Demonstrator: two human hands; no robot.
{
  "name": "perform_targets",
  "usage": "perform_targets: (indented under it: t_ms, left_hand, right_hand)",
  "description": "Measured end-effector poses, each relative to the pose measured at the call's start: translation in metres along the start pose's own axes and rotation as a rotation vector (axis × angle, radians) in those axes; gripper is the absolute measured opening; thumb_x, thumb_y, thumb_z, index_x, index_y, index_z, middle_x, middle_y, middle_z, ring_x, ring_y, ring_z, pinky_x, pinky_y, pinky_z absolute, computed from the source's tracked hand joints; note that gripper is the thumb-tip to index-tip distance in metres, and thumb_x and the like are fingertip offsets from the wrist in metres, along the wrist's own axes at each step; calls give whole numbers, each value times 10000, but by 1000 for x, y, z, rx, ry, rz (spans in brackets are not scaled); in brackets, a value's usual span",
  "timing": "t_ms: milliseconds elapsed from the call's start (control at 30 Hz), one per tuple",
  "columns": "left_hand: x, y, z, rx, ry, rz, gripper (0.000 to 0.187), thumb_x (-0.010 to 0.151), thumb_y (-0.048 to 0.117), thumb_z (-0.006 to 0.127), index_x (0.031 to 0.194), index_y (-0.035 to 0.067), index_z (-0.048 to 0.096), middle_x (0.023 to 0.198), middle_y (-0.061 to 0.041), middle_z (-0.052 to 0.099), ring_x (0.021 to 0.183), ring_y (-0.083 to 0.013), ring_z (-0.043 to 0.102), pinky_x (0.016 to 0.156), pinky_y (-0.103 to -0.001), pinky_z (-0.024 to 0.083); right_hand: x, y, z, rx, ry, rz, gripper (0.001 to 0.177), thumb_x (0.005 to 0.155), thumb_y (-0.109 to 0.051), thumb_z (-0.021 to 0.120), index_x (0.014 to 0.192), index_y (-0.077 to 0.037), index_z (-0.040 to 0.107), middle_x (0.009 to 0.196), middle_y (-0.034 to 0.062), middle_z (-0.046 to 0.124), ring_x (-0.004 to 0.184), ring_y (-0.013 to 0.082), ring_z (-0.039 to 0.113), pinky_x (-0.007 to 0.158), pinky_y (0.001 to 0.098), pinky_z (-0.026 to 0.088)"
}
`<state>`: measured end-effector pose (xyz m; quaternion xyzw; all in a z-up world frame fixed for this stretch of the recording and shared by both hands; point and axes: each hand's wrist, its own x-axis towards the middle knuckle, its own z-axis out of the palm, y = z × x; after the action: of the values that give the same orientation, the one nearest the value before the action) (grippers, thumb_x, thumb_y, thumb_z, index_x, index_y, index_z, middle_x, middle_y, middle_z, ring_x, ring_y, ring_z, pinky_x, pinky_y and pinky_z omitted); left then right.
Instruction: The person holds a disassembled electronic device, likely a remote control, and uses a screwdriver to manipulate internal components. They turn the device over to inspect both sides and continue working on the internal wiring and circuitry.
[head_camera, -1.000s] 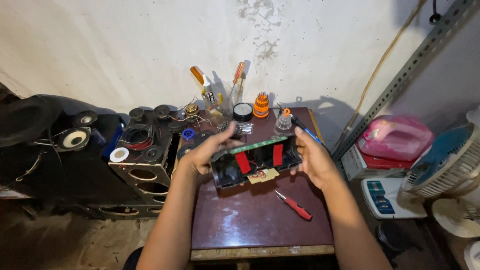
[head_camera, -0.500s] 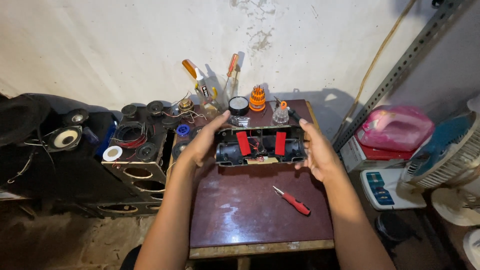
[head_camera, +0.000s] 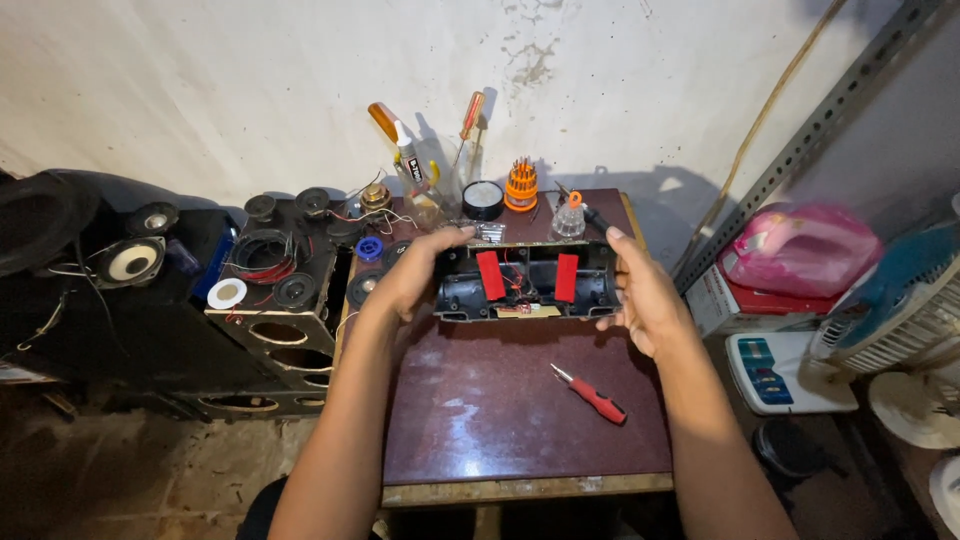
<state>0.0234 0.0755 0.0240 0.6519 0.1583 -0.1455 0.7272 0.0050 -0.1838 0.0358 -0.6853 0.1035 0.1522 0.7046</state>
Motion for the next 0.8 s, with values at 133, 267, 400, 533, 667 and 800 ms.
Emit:
perform_targets:
  t_ms: [133,267,400,533,667,800]
  left_hand:
    - [-5,2,6,-79,7,-64,844,710,476,773,1441,92,598,1407,-163,610,1344,-334,551,1013,-496,506]
    - [-6,5,3,-22,-9,-64,850,736,450,730,1471,59,559,1474,-195,564,1413,-347,489,1037,-533,466]
    - [1,-1,0,-31,-1,-20,781,729,432,716,1413,66,625,1414,-220,606,1338,-375,557,999,-478,520]
    - [34,-20,-11,0,5,32,658,714,438,747,1296,133,714,1287,-183,669,1199,-352,645,907,-505,574]
    - [53,-26,-17,30,-15,131,596,726,419,733,1239,116,739,1233,-185,664,1194,-341,622,927,-489,563]
    - [26,-16,-7,95,-10,225,522,764,381,687,1212,127,763,1291,-199,658,1283,-336,547,1048,-515,481]
  right_hand:
    - [38,35,-21,11,20,-30,902,889,-698,611,1358,67,517,1107,207,604,905,351,697,493,412,600]
    - [31,30,-14,36,48,-47,772,867,-640,700,1231,27,572,994,190,648,779,342,720,441,402,595]
    - [15,18,-2,60,43,-53,697,856,-591,733,1211,-11,581,962,159,648,754,333,731,428,396,594]
    - [12,17,-1,23,57,-24,768,854,-595,721,1308,0,546,1073,143,580,881,341,722,514,411,617]
    - [19,21,-4,-8,56,-34,777,857,-588,729,1312,20,566,1072,192,657,856,331,734,501,382,617]
    - [33,31,-11,-9,60,-38,783,850,-591,744,1317,14,573,1080,201,685,854,338,739,505,387,622]
